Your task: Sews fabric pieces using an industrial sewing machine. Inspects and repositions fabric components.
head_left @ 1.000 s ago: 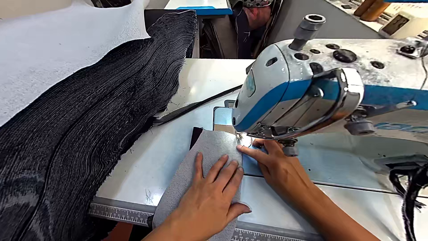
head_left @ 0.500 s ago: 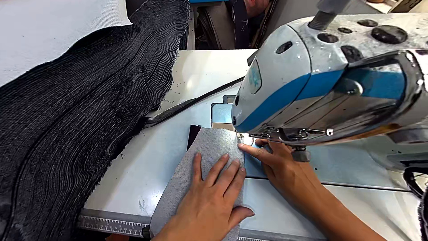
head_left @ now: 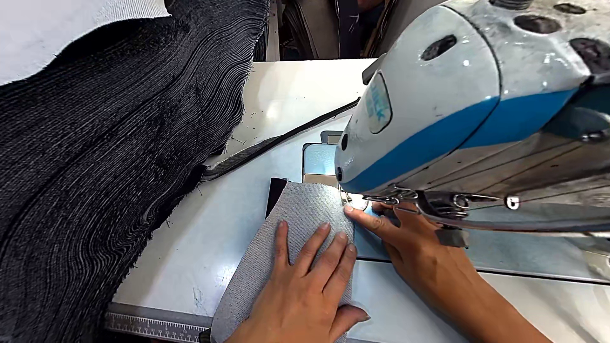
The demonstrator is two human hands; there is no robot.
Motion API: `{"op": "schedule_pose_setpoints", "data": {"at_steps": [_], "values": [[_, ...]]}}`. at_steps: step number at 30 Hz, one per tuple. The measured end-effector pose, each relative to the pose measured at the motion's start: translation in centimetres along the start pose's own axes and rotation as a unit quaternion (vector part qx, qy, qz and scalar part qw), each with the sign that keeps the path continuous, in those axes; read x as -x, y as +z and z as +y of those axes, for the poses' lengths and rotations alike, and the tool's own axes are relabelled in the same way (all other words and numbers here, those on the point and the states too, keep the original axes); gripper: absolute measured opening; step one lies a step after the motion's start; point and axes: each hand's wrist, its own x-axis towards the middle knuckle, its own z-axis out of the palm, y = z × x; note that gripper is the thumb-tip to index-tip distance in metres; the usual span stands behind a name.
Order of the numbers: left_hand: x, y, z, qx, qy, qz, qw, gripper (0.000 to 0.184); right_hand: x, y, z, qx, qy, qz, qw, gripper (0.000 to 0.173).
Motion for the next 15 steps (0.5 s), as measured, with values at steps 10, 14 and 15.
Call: {"op": "schedule_pose_setpoints", "data": {"at_steps": [10, 14, 15], "values": [[0.01, 0.1, -0.08, 0.003, 0.002, 0.008, 1.0, 0.066, 0.04, -0.11, -0.11, 0.008, 0.005, -0.008, 1.0, 0.046], [-0.17, 0.09, -0.15, 0.006, 0.0, 0.007, 1.0, 0.066, -0.14, -0.15, -0.18, 0.006, 0.003, -0.006, 1.0, 0.044], [-0.22, 0.07, -0.18, 0.009, 0.0, 0.006, 1.0, 0.065, -0.15, -0.19, -0.11, 0.001, 0.003, -0.003, 1.0, 0.043]]}}
